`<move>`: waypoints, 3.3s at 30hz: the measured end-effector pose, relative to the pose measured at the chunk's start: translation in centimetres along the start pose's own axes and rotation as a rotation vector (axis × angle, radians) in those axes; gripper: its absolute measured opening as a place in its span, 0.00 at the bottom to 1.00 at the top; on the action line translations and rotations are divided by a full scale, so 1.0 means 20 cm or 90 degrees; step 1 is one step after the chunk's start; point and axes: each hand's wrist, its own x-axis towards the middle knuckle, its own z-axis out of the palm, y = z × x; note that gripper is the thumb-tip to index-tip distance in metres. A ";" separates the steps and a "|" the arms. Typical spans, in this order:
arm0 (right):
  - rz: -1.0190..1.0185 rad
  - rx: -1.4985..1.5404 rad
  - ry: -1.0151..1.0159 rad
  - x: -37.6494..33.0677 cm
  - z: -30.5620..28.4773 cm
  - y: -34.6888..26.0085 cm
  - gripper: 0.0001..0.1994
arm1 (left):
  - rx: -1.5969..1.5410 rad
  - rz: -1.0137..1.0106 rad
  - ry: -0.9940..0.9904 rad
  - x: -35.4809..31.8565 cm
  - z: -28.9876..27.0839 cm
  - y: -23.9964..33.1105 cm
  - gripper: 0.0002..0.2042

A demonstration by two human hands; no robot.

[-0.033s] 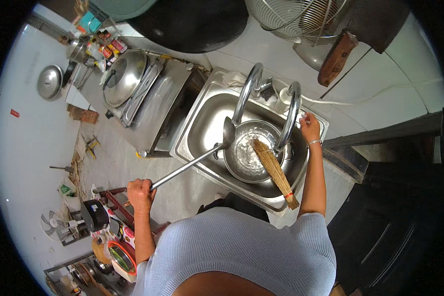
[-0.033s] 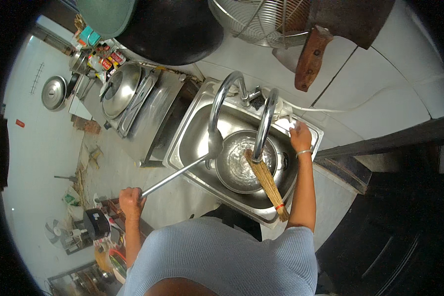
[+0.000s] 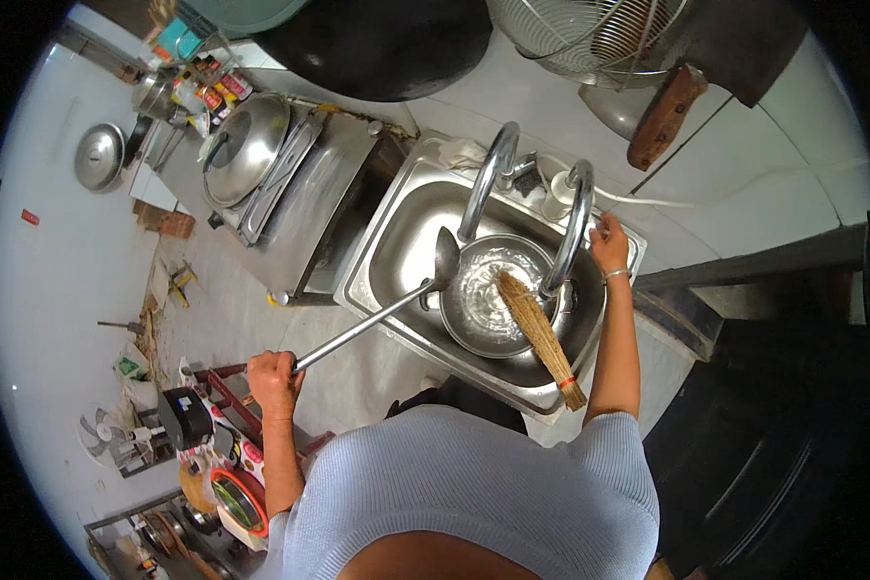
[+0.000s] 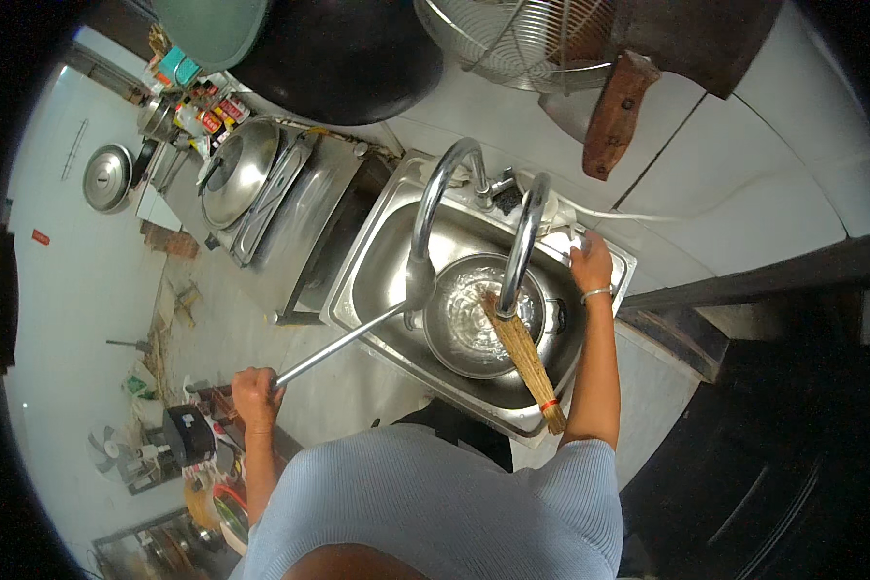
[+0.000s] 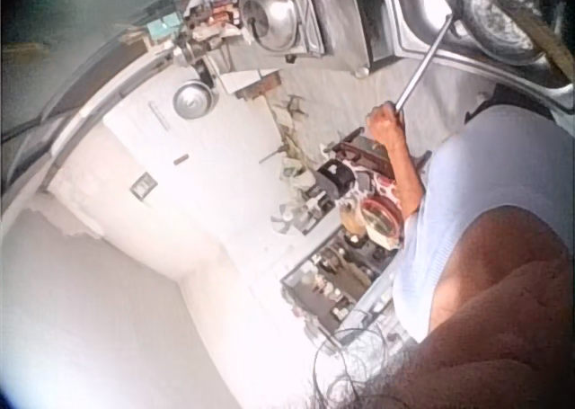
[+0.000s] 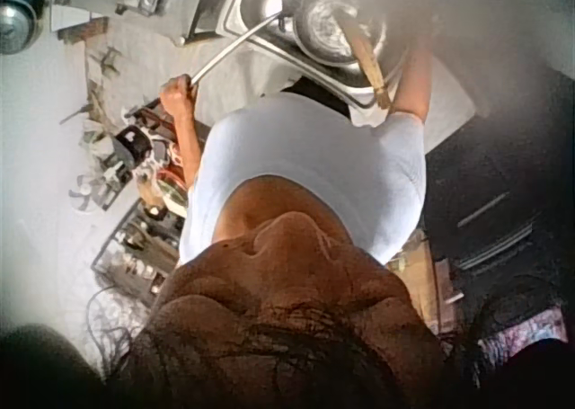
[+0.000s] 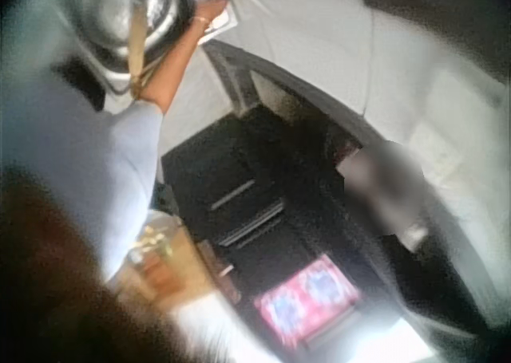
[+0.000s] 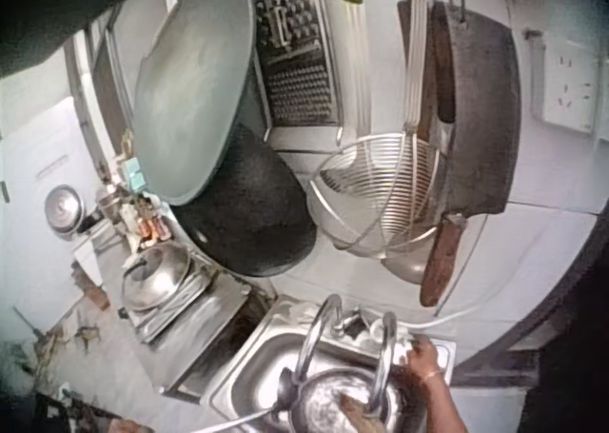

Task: The person fills a metal ladle with water from a sink and pours it into a large wok on a stove. They then use a straw broom to scrub the inside of the wok and a metal pot. The person rinses the broom and ladle under the tap and places them in the sink.

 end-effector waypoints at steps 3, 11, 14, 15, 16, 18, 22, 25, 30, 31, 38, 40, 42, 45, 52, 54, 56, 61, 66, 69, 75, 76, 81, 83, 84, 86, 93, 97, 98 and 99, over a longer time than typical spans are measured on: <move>0.005 0.086 -0.014 0.10 0.12 0.07 0.18 | 0.009 -0.044 0.017 -0.10 -0.01 -0.03 0.15; 0.093 0.061 -0.060 0.22 0.27 0.36 0.21 | -0.013 -0.148 0.046 -0.25 -0.15 -0.10 0.15; -0.046 0.071 -0.037 0.30 0.11 0.51 0.21 | -0.018 -0.179 0.084 -0.30 -0.13 -0.22 0.13; -0.159 0.026 0.028 0.35 0.00 0.68 0.20 | -0.036 -0.167 0.116 -0.27 -0.07 -0.29 0.12; -0.026 0.135 -0.033 0.34 0.06 0.52 0.19 | -0.009 -0.210 0.115 -0.35 -0.08 -0.28 0.12; 0.162 0.294 -0.090 0.17 0.04 0.08 0.18 | 0.030 -0.292 0.118 -0.53 -0.12 -0.29 0.11; 0.148 0.499 0.061 0.06 0.00 -0.04 0.13 | -0.035 -0.366 0.177 -0.65 -0.04 -0.45 0.10; 0.150 0.409 0.114 0.05 0.02 0.19 0.09 | -0.056 -0.450 0.193 -0.80 0.02 -0.60 0.10; 0.182 0.261 0.163 -0.29 -0.07 0.36 0.07 | -0.143 -0.555 0.256 -1.06 0.35 -0.94 0.13; 0.203 0.237 0.174 -0.45 0.04 0.29 0.06 | -0.163 -0.566 0.259 -1.11 0.40 -1.05 0.13; 0.189 0.214 0.020 -1.26 0.72 -0.77 0.08 | -0.452 -0.791 0.166 -1.49 0.52 -1.63 0.15; 0.131 0.259 -0.103 -1.47 0.98 -1.22 0.09 | -0.516 -0.820 0.152 -1.51 0.61 -1.77 0.15; -0.009 0.414 -0.289 -1.56 1.36 -1.59 0.06 | -0.605 -0.850 0.159 -1.49 0.76 -1.91 0.14; -0.177 0.387 -0.444 -1.90 1.97 -2.36 0.05 | -0.907 -0.896 0.196 -1.36 0.92 -2.14 0.13; -0.218 0.311 -0.826 -2.20 2.73 -3.07 0.07 | -1.540 -0.867 0.327 -0.91 0.91 -2.56 0.12; -0.227 0.317 -0.842 -2.16 2.92 -3.18 0.07 | -1.574 -0.826 0.331 -0.82 0.96 -2.69 0.12; -0.213 0.292 -0.837 -2.09 3.13 -3.25 0.07 | -1.566 -0.795 0.328 -0.73 1.01 -2.83 0.12; -0.226 0.280 -0.834 -1.90 3.55 -3.49 0.07 | -1.362 -0.801 0.268 -0.64 1.17 -3.30 0.12; -0.195 0.258 -0.860 -1.75 3.95 -3.63 0.07 | -0.789 -0.837 0.152 -0.64 1.31 -3.74 0.13; -0.185 0.234 -0.882 -1.68 4.18 -3.71 0.07 | -0.500 -0.774 0.055 -0.61 1.32 -4.01 0.16; -0.112 0.216 -0.888 -1.66 4.66 -3.99 0.08 | -0.375 -0.683 -0.081 -0.48 1.45 -4.55 0.15; -0.102 0.195 -0.889 -1.66 4.73 -4.06 0.08 | -0.363 -0.623 -0.063 -0.47 1.52 -4.63 0.14; 0.111 0.165 -0.837 -1.67 5.16 -4.30 0.10 | -0.360 -0.453 -0.159 -0.27 1.62 -5.08 0.12; 0.236 0.197 -0.802 -1.68 5.31 -4.37 0.10 | -0.326 -0.344 -0.211 -0.18 1.67 -5.23 0.11; 0.297 0.226 -0.780 -1.70 5.38 -4.41 0.10 | -0.320 -0.294 -0.215 -0.14 1.69 -5.30 0.10; 0.419 0.313 -0.746 -1.68 5.48 -4.45 0.10 | -0.304 -0.196 -0.222 -0.04 1.74 -5.42 0.07; 0.689 0.664 -0.564 -1.45 5.76 -4.35 0.09 | -0.273 0.083 -0.149 0.47 1.99 -5.65 0.05; 0.687 0.741 -0.396 -1.27 5.95 -4.24 0.09 | -0.284 0.112 -0.238 0.86 2.07 -5.70 0.06; 0.670 0.761 -0.379 -1.21 5.98 -4.21 0.09 | -0.268 0.095 -0.224 0.92 2.10 -5.70 0.06; 0.650 0.790 -0.358 -1.16 6.05 -4.16 0.09 | -0.246 0.085 -0.207 0.99 2.14 -5.73 0.06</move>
